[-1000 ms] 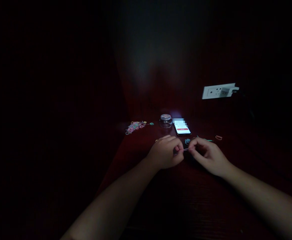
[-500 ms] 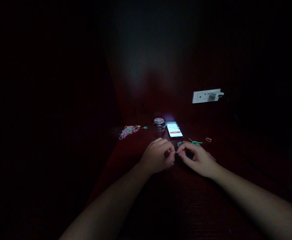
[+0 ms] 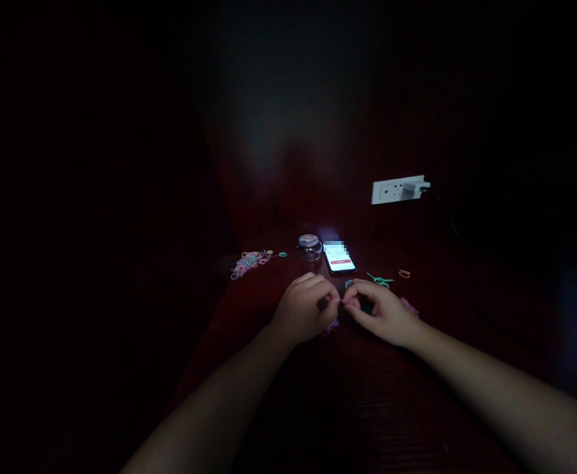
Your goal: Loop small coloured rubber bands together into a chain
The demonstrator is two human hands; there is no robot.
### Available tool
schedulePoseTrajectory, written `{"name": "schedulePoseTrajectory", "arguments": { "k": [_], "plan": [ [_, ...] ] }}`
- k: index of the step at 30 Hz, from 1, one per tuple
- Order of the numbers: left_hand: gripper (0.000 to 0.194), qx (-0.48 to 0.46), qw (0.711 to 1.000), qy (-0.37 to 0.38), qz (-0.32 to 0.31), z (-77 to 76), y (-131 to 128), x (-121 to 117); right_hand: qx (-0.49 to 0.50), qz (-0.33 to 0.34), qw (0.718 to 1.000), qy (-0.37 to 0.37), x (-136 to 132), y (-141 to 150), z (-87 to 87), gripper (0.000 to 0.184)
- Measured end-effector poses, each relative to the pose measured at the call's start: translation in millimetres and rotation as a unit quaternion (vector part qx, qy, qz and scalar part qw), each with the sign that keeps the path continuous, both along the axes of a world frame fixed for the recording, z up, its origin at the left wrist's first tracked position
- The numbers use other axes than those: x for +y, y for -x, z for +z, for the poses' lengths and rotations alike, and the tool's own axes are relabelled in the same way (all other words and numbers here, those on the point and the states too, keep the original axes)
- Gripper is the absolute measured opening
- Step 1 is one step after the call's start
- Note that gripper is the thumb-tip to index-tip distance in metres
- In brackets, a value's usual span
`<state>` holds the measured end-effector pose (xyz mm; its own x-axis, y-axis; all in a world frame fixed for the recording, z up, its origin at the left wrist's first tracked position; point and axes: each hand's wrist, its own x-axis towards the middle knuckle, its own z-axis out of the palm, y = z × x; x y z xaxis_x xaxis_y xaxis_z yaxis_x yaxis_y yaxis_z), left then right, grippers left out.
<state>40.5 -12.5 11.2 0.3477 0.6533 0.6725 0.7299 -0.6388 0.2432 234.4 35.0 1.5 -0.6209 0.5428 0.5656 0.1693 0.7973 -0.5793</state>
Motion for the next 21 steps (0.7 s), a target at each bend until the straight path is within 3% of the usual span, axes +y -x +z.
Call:
{"name": "schedulePoseTrajectory", "arguments": {
  "k": [6, 8, 14, 17, 21],
  "plan": [
    [0.003, -0.003, 1.0, -0.005, -0.001, -2.5, 1, 1, 0.006, -0.009, 1.0, -0.019, 3, 0, -3.3, 0.006],
    [0.011, -0.011, 1.0, -0.011, 0.001, -2.8, 3, 1, -0.002, -0.016, 0.999, -0.034, 5, -3, -0.9, 0.006],
    [0.016, -0.004, 0.999, -0.023, 0.028, -4.0, 6, 3, -0.054, -0.133, 0.985, -0.097, 27, -40, 15.7, 0.005],
    [0.01, 0.001, 0.999, -0.022, 0.028, -5.0, 8, 5, -0.121, -0.135, 0.982, -0.058, 40, -76, 12.0, 0.008],
    [0.009, 0.015, 1.0, -0.015, 0.023, -6.2, 9, 6, -0.066, -0.172, 0.981, 0.052, 52, -110, -6.4, 0.019]
  ]
}}
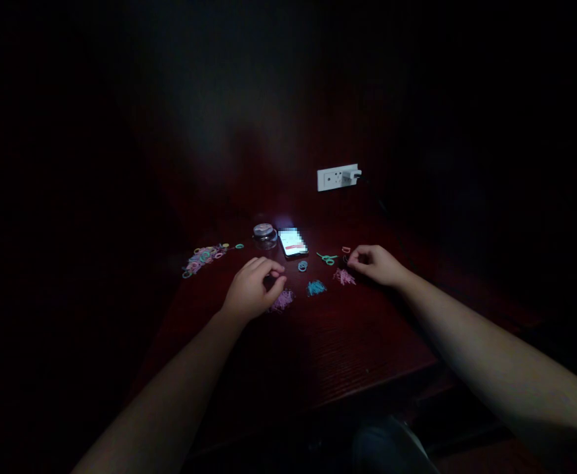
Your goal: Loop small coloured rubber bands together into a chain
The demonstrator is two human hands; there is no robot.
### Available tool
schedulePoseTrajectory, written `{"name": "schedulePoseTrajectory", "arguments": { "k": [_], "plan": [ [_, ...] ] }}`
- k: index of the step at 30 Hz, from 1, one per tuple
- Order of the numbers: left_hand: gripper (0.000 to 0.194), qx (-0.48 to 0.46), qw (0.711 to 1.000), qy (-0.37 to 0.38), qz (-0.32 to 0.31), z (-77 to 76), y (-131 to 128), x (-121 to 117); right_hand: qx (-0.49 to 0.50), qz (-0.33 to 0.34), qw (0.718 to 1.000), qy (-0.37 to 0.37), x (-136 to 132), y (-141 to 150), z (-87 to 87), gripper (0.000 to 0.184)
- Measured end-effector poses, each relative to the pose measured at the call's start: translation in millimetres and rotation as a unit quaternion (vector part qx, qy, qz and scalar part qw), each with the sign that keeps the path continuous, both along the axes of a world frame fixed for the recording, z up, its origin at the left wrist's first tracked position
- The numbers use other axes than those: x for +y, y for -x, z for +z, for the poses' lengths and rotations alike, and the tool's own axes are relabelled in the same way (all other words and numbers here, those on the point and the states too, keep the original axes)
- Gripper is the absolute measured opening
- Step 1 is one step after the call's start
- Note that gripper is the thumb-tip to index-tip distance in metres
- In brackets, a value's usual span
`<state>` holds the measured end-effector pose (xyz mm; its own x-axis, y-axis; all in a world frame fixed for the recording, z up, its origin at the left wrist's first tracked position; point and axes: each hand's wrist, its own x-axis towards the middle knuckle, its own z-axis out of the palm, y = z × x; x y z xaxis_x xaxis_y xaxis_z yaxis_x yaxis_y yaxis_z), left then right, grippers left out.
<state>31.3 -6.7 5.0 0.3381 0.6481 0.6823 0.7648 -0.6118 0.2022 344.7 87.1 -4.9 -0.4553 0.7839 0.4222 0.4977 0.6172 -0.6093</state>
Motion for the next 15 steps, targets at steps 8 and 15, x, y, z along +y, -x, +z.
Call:
{"name": "schedulePoseTrajectory", "arguments": {
  "k": [8, 15],
  "plan": [
    [0.007, 0.002, 1.0, 0.013, 0.013, -1.2, 1.6, 2.2, 0.013, 0.086, 0.996, 0.011, 5.8, 0.6, -8.1, 0.014],
    [0.009, 0.009, 0.999, 0.034, 0.011, -3.0, 4.1, 2.8, -0.032, 0.094, 0.995, -0.01, 4.6, -2.8, -6.0, 0.01]
  ]
}}
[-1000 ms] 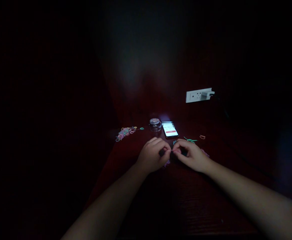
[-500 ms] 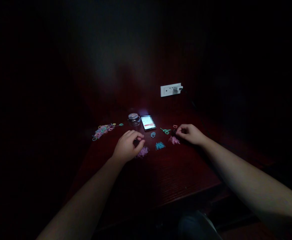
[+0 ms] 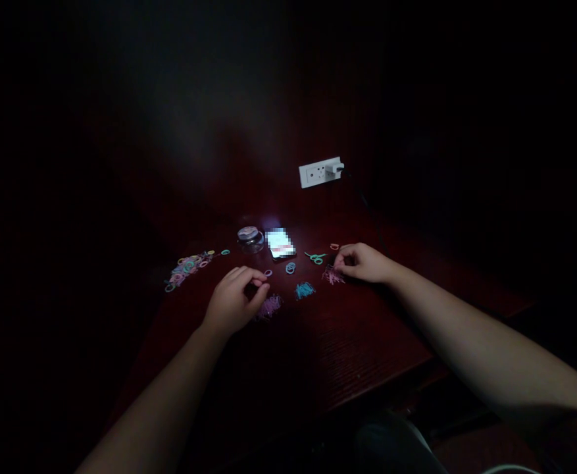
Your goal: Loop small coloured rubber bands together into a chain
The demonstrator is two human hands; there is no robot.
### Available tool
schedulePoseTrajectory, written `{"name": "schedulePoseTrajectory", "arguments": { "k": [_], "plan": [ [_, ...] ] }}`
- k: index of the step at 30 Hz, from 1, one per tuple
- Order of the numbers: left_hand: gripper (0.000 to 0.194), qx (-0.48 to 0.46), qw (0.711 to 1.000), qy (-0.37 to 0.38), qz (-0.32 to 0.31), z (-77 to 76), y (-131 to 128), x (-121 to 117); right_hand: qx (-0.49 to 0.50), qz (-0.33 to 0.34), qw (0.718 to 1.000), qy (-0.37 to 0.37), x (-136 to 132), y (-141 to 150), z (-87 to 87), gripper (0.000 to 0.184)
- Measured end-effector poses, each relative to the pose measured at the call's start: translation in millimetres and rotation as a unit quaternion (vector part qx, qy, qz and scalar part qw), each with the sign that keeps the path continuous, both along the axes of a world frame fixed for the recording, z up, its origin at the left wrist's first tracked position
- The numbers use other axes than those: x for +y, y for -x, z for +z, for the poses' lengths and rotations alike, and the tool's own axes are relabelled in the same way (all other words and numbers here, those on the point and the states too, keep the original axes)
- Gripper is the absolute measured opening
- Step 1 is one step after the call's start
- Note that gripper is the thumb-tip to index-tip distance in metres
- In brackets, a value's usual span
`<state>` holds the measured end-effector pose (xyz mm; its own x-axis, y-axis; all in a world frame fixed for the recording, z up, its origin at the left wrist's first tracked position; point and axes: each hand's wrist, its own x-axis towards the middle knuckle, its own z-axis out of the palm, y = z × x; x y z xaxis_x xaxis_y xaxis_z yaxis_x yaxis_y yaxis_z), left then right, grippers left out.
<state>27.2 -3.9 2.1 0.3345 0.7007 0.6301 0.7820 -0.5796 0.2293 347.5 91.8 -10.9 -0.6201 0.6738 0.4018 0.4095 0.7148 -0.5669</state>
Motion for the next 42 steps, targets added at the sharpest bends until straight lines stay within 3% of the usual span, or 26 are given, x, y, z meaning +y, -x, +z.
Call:
{"name": "schedulePoseTrajectory", "arguments": {
  "k": [11, 26, 30, 33, 34, 36, 37, 40, 42],
  "plan": [
    [0.008, 0.004, 1.0, -0.001, 0.012, -1.1, 1, 2, -0.058, -0.025, 0.997, 0.043, -5, -1, 5.6, 0.018],
    [0.014, 0.023, 0.998, 0.012, 0.061, -2.2, 15, 5, 0.038, -0.046, 0.998, 0.011, 6, -1, -5.2, 0.021],
    [0.017, 0.013, 0.991, 0.003, 0.133, -4.4, 40, 14, 0.039, -0.047, 0.998, -0.002, 5, 4, -7.0, 0.023],
    [0.023, 0.008, 0.97, 0.025, 0.24, -8.7, 65, 21, 0.041, -0.051, 0.998, -0.01, 5, 5, -9.2, 0.024],
    [0.027, 0.011, 0.956, 0.055, 0.289, -10.8, 72, 23, 0.049, -0.057, 0.997, -0.012, 5, 4, -10.2, 0.025],
    [0.038, 0.016, 0.896, 0.157, 0.415, -16.2, 86, 23, 0.076, -0.075, 0.994, -0.006, 7, 2, -12.7, 0.024],
    [0.043, 0.014, 0.876, 0.182, 0.446, -19.5, 91, 23, 0.084, -0.087, 0.993, -0.001, 8, 1, -13.9, 0.024],
    [0.047, 0.012, 0.843, 0.224, 0.489, -31.1, 101, 23, 0.095, -0.116, 0.989, 0.014, 13, -2, -15.9, 0.027],
    [0.046, 0.012, 0.836, 0.237, 0.495, -38.2, 103, 24, 0.101, -0.127, 0.987, 0.017, 14, -2, -14.7, 0.028]
  ]
}}
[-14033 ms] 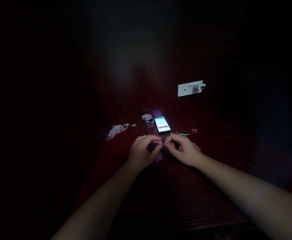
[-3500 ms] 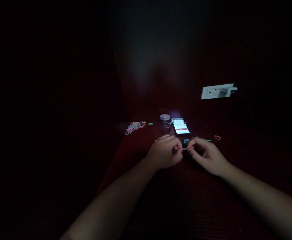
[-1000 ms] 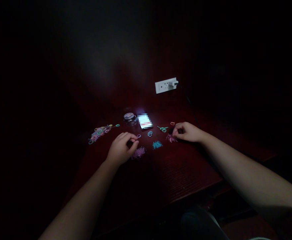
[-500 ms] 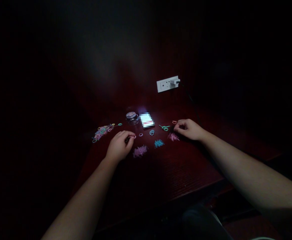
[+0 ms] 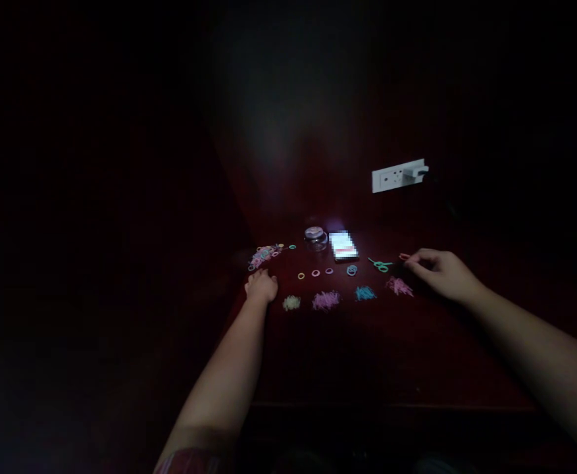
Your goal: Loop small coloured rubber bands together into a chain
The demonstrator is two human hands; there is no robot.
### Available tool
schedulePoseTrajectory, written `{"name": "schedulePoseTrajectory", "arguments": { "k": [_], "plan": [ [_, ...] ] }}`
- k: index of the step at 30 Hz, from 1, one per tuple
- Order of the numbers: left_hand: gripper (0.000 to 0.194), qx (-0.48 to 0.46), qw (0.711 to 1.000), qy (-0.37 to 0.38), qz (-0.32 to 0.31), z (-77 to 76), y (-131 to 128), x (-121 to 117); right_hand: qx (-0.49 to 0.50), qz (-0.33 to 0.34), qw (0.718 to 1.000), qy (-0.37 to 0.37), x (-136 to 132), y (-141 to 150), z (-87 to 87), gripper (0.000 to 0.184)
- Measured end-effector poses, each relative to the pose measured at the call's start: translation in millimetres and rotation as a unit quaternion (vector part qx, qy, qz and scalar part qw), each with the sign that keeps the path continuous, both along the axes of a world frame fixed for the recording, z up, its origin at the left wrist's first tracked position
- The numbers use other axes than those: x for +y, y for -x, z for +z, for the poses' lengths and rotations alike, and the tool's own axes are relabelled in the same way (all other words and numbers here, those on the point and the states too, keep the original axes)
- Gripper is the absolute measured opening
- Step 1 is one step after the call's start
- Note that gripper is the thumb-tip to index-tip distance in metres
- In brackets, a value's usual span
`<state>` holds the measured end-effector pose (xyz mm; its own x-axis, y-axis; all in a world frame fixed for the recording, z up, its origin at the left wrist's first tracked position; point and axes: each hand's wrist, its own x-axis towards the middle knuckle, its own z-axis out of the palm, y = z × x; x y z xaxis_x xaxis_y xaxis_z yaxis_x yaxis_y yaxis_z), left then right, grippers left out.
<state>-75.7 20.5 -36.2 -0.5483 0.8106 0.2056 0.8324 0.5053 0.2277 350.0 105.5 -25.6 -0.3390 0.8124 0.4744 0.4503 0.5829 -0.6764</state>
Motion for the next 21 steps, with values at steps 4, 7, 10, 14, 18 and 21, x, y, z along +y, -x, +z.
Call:
{"name": "schedulePoseTrajectory", "arguments": {
  "k": [4, 7, 10, 14, 18, 21],
  "plan": [
    [0.049, -0.007, 1.0, 0.007, 0.001, -7.3, 0, 4, 0.013, -0.018, 0.999, 0.023, -2, 1, 4.8, 0.034],
    [0.053, -0.01, 1.0, 0.007, 0.004, -7.4, 0, 7, 0.014, -0.036, 0.999, 0.032, -2, 2, 6.8, 0.039],
    [0.059, -0.01, 1.0, 0.002, 0.017, -6.3, 2, 10, -0.001, -0.057, 0.998, 0.025, -1, 2, 7.3, 0.044],
    [0.063, -0.009, 0.999, -0.011, 0.042, -6.1, 3, 15, 0.004, -0.061, 0.998, 0.026, 2, 3, 7.7, 0.044],
    [0.065, -0.011, 0.998, -0.025, 0.057, -6.1, 6, 19, 0.006, -0.074, 0.997, 0.033, 5, 3, 7.0, 0.039],
    [0.064, -0.016, 0.997, -0.036, 0.073, -5.2, 9, 22, 0.007, -0.066, 0.997, 0.03, 8, 1, 3.8, 0.037]
  ]
}}
